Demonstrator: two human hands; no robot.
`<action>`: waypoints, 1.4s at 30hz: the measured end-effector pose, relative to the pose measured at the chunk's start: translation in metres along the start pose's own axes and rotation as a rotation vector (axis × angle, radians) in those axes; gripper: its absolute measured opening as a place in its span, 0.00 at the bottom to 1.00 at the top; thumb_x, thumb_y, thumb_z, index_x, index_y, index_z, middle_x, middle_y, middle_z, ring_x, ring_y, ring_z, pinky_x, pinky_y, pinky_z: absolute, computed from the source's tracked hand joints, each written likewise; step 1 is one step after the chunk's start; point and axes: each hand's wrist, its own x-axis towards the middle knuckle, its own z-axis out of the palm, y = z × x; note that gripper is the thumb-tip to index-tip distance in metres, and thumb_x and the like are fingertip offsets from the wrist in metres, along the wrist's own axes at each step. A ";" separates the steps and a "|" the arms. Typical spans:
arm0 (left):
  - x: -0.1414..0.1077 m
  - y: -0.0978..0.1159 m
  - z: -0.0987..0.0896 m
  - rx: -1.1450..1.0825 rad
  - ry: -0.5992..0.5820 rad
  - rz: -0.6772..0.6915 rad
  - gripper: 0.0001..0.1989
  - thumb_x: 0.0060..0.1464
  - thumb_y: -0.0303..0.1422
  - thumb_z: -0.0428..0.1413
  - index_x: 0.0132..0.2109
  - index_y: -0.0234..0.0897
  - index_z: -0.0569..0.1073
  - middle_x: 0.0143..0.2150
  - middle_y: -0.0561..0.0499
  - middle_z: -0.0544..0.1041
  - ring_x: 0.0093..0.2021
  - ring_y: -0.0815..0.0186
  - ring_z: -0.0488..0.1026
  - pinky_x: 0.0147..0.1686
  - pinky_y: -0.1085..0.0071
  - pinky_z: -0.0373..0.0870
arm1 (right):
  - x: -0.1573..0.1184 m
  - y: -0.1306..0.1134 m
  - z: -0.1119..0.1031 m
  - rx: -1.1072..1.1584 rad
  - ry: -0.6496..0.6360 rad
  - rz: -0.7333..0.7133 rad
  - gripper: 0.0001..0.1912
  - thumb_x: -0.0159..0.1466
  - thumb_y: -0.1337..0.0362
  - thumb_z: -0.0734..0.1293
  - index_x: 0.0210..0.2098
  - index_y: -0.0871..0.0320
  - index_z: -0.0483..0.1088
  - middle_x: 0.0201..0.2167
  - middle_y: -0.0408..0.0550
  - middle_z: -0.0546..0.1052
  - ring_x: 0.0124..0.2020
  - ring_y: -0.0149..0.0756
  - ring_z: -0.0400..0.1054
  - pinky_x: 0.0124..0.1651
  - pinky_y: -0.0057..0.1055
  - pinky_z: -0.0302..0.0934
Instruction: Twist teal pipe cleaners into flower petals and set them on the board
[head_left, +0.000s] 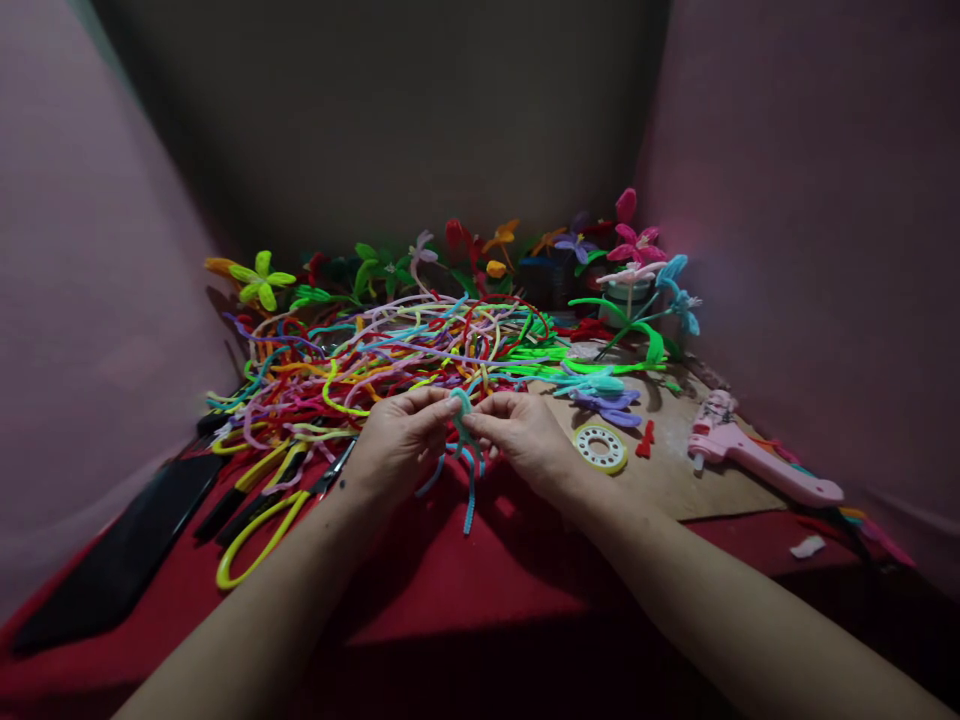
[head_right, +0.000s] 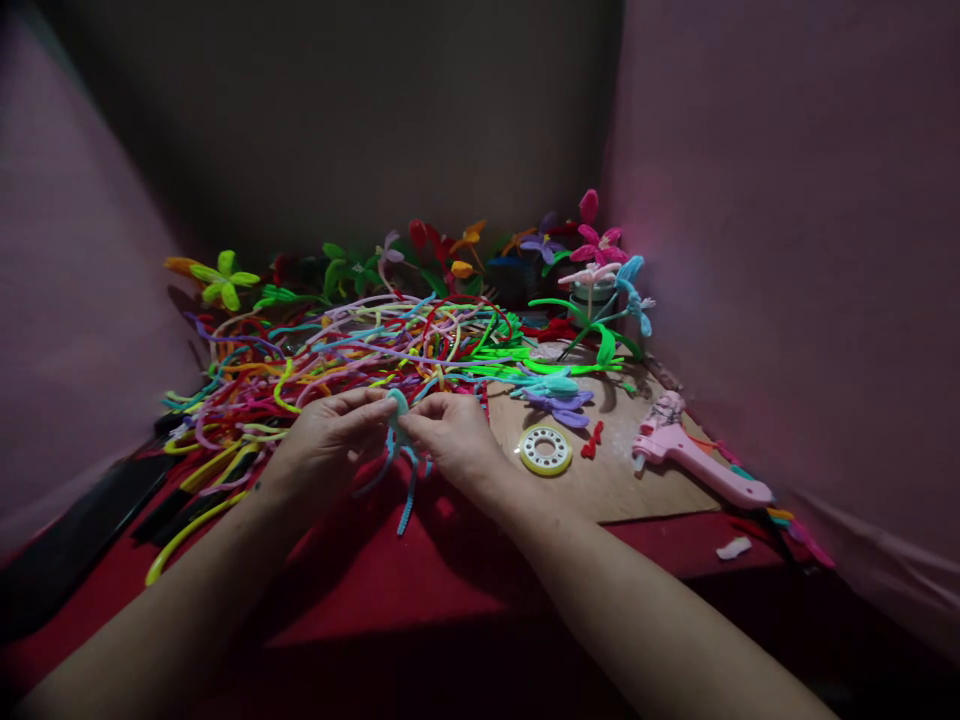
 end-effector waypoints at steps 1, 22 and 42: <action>0.000 0.000 0.001 -0.020 -0.001 -0.007 0.10 0.40 0.33 0.62 0.29 0.32 0.71 0.18 0.58 0.65 0.15 0.80 0.56 0.16 0.80 0.51 | 0.001 0.001 0.000 -0.018 0.005 -0.026 0.10 0.49 0.63 0.68 0.17 0.61 0.65 0.15 0.39 0.66 0.18 0.24 0.56 0.22 0.23 0.51; 0.003 -0.005 0.003 -0.122 -0.005 -0.049 0.11 0.39 0.31 0.63 0.28 0.31 0.69 0.18 0.59 0.62 0.16 0.82 0.54 0.15 0.84 0.50 | 0.000 0.003 0.000 0.046 -0.051 -0.052 0.10 0.46 0.62 0.69 0.20 0.62 0.68 0.18 0.40 0.68 0.22 0.25 0.57 0.28 0.25 0.52; -0.004 -0.010 0.009 0.618 0.243 0.655 0.05 0.47 0.29 0.55 0.25 0.34 0.71 0.26 0.53 0.69 0.28 0.71 0.65 0.31 0.75 0.62 | -0.002 0.008 0.006 0.110 -0.109 0.131 0.08 0.47 0.67 0.64 0.14 0.62 0.63 0.11 0.39 0.64 0.14 0.23 0.53 0.20 0.24 0.48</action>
